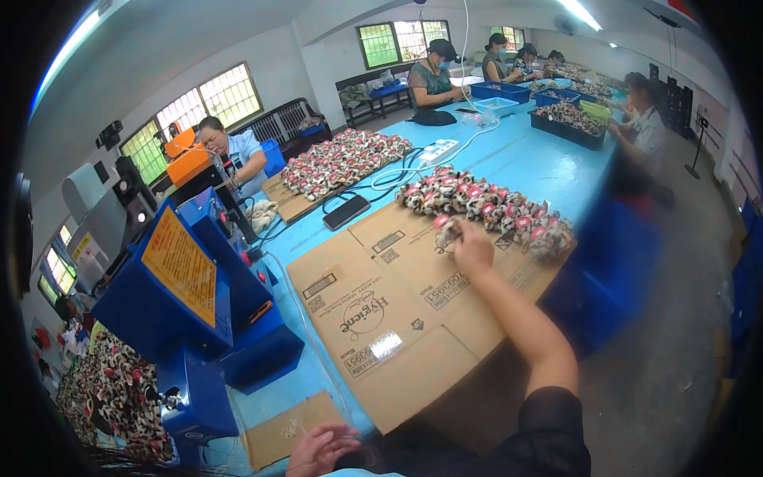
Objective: Using a press machine to assemble small decorative components or accessories.
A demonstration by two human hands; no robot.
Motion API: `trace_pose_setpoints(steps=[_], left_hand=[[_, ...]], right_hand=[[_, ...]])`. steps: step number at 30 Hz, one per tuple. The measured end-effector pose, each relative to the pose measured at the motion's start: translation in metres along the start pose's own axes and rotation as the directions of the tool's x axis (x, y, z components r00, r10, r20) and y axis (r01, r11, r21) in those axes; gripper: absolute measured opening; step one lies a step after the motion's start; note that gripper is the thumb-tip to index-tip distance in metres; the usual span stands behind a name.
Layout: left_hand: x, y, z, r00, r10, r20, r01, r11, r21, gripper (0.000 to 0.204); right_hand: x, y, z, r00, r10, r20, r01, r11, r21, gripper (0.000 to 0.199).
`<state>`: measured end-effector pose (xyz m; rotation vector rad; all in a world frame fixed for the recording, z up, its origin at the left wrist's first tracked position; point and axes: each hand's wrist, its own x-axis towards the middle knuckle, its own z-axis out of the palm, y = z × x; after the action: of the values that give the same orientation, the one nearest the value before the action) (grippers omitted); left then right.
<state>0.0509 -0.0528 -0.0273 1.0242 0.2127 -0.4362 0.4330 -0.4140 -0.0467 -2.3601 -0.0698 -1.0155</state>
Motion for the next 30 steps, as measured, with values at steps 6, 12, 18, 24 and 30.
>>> trace_pose_setpoints(steps=[6, 12, 18, 24, 30], left_hand=[[-0.008, -0.002, -0.031, 0.983, -0.068, -0.17, 0.078, 0.996, 0.052, 0.036], [-0.017, -0.002, -0.044, 0.961, -0.079, -0.267, 0.096, 0.994, 0.05, 0.039], [-0.02, 0.004, -0.025, 0.958, -0.017, -0.285, 0.035, 0.998, 0.06, 0.036], [-0.027, 0.007, -0.022, 0.944, 0.066, -0.323, -0.067, 0.998, 0.008, 0.033], [-0.063, 0.006, -0.029, 0.891, 0.244, -0.383, -0.267, 0.964, -0.008, 0.03]], right_hand=[[0.055, 0.038, 0.05, 0.99, 0.135, 0.036, -0.129, 0.982, -0.137, 0.032], [0.06, 0.05, 0.073, 0.993, 0.097, 0.069, -0.084, 0.982, -0.168, 0.034], [0.06, 0.051, 0.067, 0.989, 0.087, 0.121, -0.058, 0.973, -0.224, 0.032], [0.062, 0.06, 0.085, 0.992, 0.057, 0.113, -0.026, 0.965, -0.262, 0.036], [0.055, 0.053, 0.096, 0.936, 0.309, 0.166, -0.285, 0.946, -0.156, 0.036]])
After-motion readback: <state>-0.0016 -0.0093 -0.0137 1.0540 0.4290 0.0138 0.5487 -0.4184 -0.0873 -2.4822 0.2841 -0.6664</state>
